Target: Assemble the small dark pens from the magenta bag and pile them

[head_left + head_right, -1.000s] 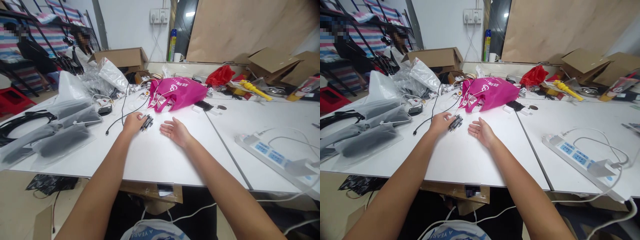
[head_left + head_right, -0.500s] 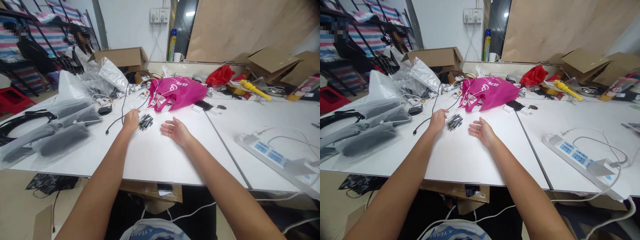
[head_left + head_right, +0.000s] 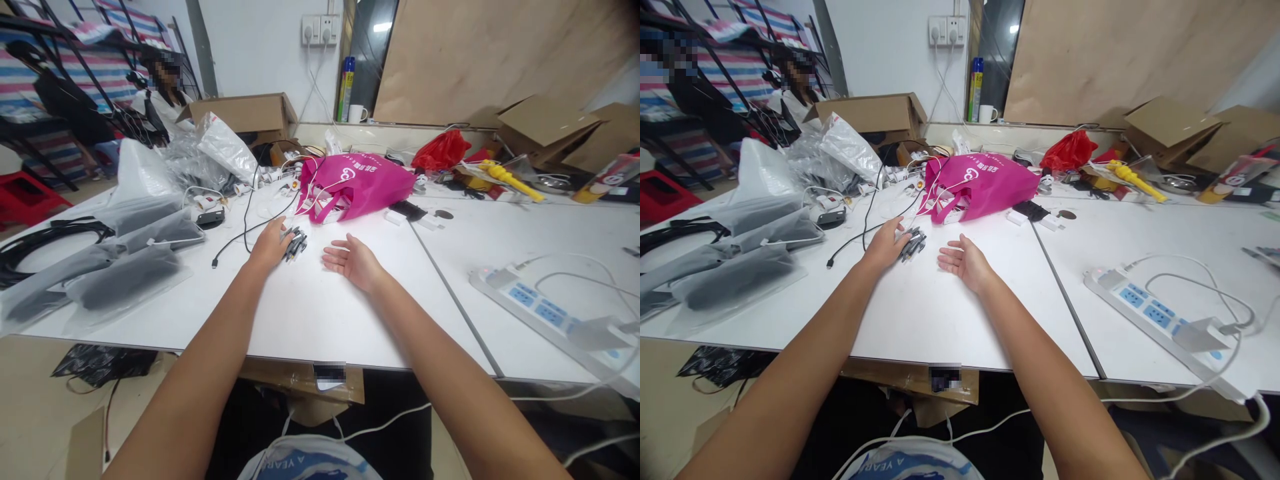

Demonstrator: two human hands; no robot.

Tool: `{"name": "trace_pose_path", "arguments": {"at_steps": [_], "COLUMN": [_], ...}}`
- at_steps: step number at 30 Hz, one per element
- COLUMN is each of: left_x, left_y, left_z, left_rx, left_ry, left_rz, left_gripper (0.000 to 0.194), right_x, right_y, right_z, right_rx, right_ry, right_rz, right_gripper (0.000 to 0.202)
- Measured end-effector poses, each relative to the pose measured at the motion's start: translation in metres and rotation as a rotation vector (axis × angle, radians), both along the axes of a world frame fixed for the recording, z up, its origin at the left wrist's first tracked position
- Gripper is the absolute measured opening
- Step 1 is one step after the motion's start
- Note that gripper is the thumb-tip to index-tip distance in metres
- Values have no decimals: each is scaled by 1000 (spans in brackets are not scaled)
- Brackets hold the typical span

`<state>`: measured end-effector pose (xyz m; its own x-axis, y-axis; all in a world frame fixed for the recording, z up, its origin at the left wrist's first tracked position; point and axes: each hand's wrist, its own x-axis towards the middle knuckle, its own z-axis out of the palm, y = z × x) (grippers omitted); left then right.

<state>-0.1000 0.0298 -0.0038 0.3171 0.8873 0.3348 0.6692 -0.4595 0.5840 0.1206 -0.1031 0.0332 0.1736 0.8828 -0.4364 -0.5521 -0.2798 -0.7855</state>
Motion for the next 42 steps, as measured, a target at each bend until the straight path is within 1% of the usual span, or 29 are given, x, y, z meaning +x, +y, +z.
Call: {"name": "trace_pose_path", "arguments": {"at_steps": [2,5,7,9,12,13,15,17,18,19,22,23,25,28,31,34,37,39,42], "left_x": [1,0,-1,-2,-7,-10,-21,-36,-44,-52,-71,-75,-78,-75,-67,-56,-41,-29,-13], "left_y": [0,1,2,4,7,7,4,-4,-10,-16,-38,-44,-53,-58,-55,-44,-26,-14,0], "left_z": [0,5,10,15,24,27,35,41,43,44,41,39,34,32,36,44,53,58,61], "left_rx": [53,91,70,34,-1,-9,-27,-58,-105,-143,-259,-261,-258,-239,-228,-199,-172,-191,-196], "left_ry": [-45,-200,-334,-452,-528,-512,-410,-223,-126,-44,225,290,348,312,151,9,41,67,123], "left_rz": [34,141,212,265,342,362,365,327,299,270,173,166,150,149,196,223,170,114,68], "left_gripper": [58,38,28,25,22,21,18,11,7,10,21,23,24,23,24,22,20,22,17], "right_x": [0,1,2,2,4,4,5,6,6,6,5,4,2,2,3,5,5,5,4], "right_y": [0,1,1,2,3,3,4,5,6,6,7,7,7,6,6,7,8,8,6], "right_z": [0,-1,-2,-4,-6,-7,-9,-11,-11,-12,-13,-13,-14,-14,-15,-18,-19,-18,-14], "right_rx": [-1,1,2,5,8,12,16,21,24,24,16,13,13,18,19,26,33,31,23], "right_ry": [1,-5,-9,-13,-23,-28,-41,-50,-52,-53,-58,-62,-68,-71,-66,-65,-72,-73,-73], "right_rz": [0,3,2,6,19,22,23,21,23,25,42,49,60,51,39,49,46,42,38], "right_gripper": [35,36,38,38,39,38,38,36,36,35,35,35,35,34,33,33,31,30,30]}}
